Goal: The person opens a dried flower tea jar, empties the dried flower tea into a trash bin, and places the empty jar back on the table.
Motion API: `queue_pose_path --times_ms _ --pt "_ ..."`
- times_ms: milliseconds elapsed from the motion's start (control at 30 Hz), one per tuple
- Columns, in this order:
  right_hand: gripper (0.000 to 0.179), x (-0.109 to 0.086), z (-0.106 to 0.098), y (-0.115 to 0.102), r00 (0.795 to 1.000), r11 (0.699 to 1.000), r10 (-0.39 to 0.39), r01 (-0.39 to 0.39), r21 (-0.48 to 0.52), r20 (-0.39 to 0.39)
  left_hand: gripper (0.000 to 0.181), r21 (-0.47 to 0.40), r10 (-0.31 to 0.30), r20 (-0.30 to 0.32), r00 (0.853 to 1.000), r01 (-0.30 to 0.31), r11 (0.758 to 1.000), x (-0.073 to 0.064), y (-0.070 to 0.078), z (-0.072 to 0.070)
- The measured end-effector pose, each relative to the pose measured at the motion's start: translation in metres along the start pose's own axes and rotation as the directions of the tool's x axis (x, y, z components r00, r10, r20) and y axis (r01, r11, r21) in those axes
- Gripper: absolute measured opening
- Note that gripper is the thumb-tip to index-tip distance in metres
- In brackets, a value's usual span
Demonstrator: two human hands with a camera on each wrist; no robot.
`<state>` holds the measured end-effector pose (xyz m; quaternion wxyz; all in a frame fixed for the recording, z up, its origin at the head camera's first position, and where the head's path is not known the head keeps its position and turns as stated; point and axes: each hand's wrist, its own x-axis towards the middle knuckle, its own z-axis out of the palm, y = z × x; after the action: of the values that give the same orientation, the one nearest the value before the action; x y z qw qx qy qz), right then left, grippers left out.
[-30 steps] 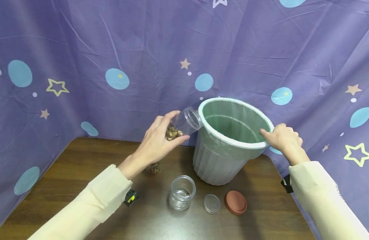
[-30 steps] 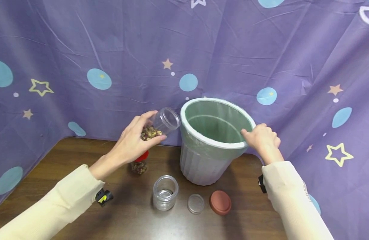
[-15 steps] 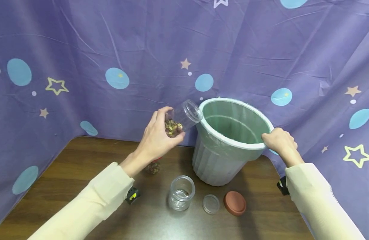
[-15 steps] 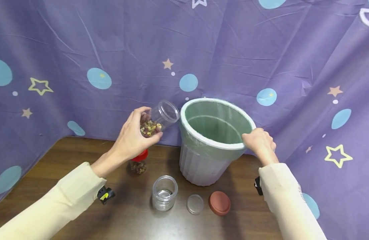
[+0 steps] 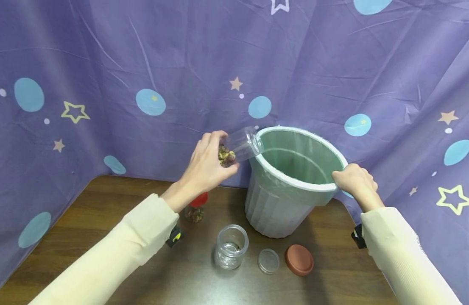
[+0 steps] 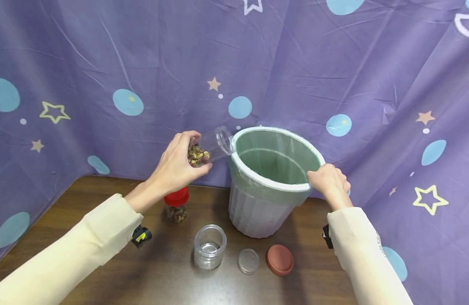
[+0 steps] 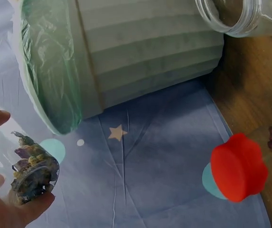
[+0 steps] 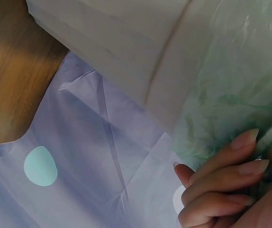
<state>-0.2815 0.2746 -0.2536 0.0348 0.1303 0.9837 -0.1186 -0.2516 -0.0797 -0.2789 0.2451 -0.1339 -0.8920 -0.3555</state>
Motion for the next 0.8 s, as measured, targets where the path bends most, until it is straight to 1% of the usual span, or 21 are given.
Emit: queue_pose_path --times_ms 167,367,433,500,600,700,800 --pt "0.043 0.001 0.001 0.0 1.0 1.0 0.007 -0.007 0.0 0.004 0.069 0.044 0.028 0.009 1.0 -0.029 0.999 0.007 0.002 -0.001" --pt "0.043 0.001 0.0 -0.001 1.0 1.0 0.01 -0.01 0.005 0.001 0.071 0.091 0.007 0.055 0.998 -0.012 0.996 0.011 0.003 0.0" --pt "0.044 0.001 0.0 -0.002 1.0 1.0 0.012 -0.012 0.004 -0.001 0.072 0.118 0.013 0.069 0.997 -0.022 0.993 0.013 0.004 0.0" --pt "0.047 0.001 0.0 -0.003 1.0 1.0 0.015 -0.015 0.002 -0.001 0.073 0.155 0.034 0.08 0.996 -0.046 0.987 0.014 0.004 0.001" --pt "0.051 0.0 0.0 -0.004 1.0 1.0 0.022 -0.022 -0.004 -0.001 0.073 0.217 0.085 0.084 0.993 -0.101 0.971 0.015 0.004 0.004" --pt "0.054 0.0 0.001 -0.004 1.0 1.0 0.028 -0.028 0.002 -0.002 0.072 0.264 0.136 0.073 0.988 -0.151 0.953 0.016 0.004 0.007" --pt "0.054 0.0 0.001 -0.003 1.0 1.0 0.031 -0.03 0.008 -0.005 0.072 0.3 0.177 0.059 0.982 -0.186 0.936 0.018 0.005 0.009"
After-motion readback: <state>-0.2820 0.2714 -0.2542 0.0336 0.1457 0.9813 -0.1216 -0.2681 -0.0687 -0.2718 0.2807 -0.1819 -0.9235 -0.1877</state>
